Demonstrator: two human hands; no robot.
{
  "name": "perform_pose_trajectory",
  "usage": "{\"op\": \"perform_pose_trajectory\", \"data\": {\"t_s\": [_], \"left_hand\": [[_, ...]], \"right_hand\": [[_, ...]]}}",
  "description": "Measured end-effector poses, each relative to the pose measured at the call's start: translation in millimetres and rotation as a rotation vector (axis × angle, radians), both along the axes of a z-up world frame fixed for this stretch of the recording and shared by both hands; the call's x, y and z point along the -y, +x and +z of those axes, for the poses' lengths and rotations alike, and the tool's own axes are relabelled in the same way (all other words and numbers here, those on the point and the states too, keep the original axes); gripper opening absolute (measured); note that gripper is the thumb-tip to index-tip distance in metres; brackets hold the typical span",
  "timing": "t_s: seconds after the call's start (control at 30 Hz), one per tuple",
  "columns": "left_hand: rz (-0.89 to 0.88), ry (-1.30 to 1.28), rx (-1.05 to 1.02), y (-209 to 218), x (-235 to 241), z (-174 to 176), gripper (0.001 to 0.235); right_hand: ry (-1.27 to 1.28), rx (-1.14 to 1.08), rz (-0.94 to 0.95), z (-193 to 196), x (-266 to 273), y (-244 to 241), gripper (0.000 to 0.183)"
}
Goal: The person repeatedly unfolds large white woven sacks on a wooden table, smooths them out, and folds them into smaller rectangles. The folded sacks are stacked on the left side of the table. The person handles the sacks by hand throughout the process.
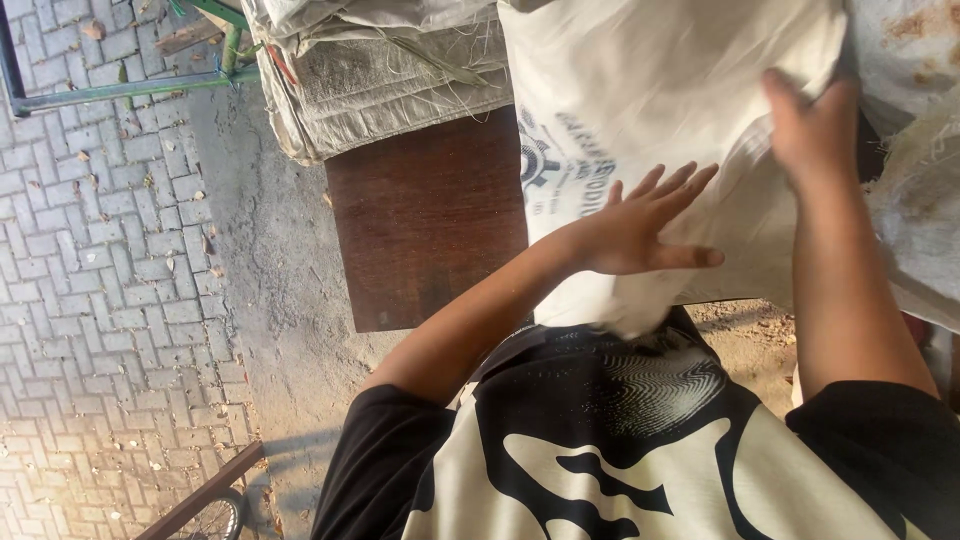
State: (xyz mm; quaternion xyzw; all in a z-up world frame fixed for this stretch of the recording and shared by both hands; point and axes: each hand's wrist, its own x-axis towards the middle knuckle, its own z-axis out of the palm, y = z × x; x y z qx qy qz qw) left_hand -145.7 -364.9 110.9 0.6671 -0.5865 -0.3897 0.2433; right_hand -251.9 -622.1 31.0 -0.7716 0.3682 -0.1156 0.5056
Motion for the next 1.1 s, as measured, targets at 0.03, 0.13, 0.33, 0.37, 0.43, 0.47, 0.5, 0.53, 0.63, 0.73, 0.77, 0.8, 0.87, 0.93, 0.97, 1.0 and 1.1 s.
{"op": "perform_pose_trajectory", "data": {"t_s": [0.03, 0.13, 0.33, 0.37, 0.43, 0.47, 0.5, 0.53, 0.63, 0.73, 0.77, 0.8, 0.87, 0.93, 0.97, 1.0, 1.1], "left_hand": [[0.031, 0.030, -0.072, 4.2, -5.3, 11.9, 0.110], [0.217, -0.002, -0.216, 12.8, -31.9, -16.9, 0.088], [0.877, -0.009, 0.150, 29.1, -83.0, -111.2, 0.076], [1.007, 0.135, 0.074, 31.9, -86.3, -112.9, 0.088], [1.041, 0.144, -0.060, 38.5, -84.4, -131.2, 0.092], [1.068, 0.152, -0.195, 42.2, -83.0, -140.2, 0.097], [1.073, 0.153, -0.196, 48.4, -79.4, -137.1, 0.097], [1.155, 0.146, -0.366, 54.4, -75.7, -134.1, 0.095], [1.166, 0.080, -0.555, 63.8, -67.3, -142.5, 0.080], [1.042, -0.052, -0.447, 61.1, -65.5, -132.0, 0.064], [0.981, -0.125, -0.327, 58.8, -66.4, -123.2, 0.061], [0.979, -0.126, -0.326, 54.2, -68.4, -114.6, 0.061], [0.805, -0.332, -0.231, 43.2, -72.8, -99.7, 0.048], [0.796, -0.421, -0.150, 38.0, -79.2, -75.4, 0.049], [0.785, -0.497, -0.078, 31.9, -84.2, -63.4, 0.050], [0.790, -0.500, -0.076, 36.7, -87.0, -60.2, 0.050], [0.931, -0.192, -0.254, 63.0, -95.2, -60.0, 0.054]], "right_hand": [[-0.031, 0.085, -0.055, -25.1, 18.4, -6.6, 0.036], [-0.155, 0.087, -0.114, -79.3, 50.3, -33.8, 0.050], [-0.515, -0.292, -0.075, -73.8, 9.9, -55.5, 0.095], [-0.743, -0.360, -0.050, -66.3, -1.2, -55.7, 0.103], [-0.528, -0.321, -0.120, -73.3, -5.8, -61.8, 0.112], [-0.310, -0.281, -0.188, -76.6, -7.5, -64.1, 0.121], [-0.310, -0.282, -0.183, -82.7, -6.4, -67.5, 0.121], [-0.235, -0.213, -0.207, -88.8, -5.2, -71.2, 0.120], [0.044, -0.236, -0.257, -73.2, -1.3, -66.7, 0.108], [0.325, -0.437, -0.246, -43.6, -3.5, -67.2, 0.092], [0.400, -0.553, -0.210, -33.9, -5.7, -69.6, 0.086], [0.399, -0.550, -0.213, -20.1, -15.8, -69.5, 0.086], [0.416, -0.488, -0.220, 6.8, -35.0, -69.4, 0.081], [0.505, -0.239, -0.165, -25.9, -25.8, -83.0, 0.084], [0.596, 0.000, -0.112, -42.2, -22.4, -92.4, 0.088], [0.595, 0.000, -0.106, -26.5, -25.1, -86.2, 0.088], [0.415, -0.023, -0.125, 16.7, -27.7, -60.8, 0.087]]}}
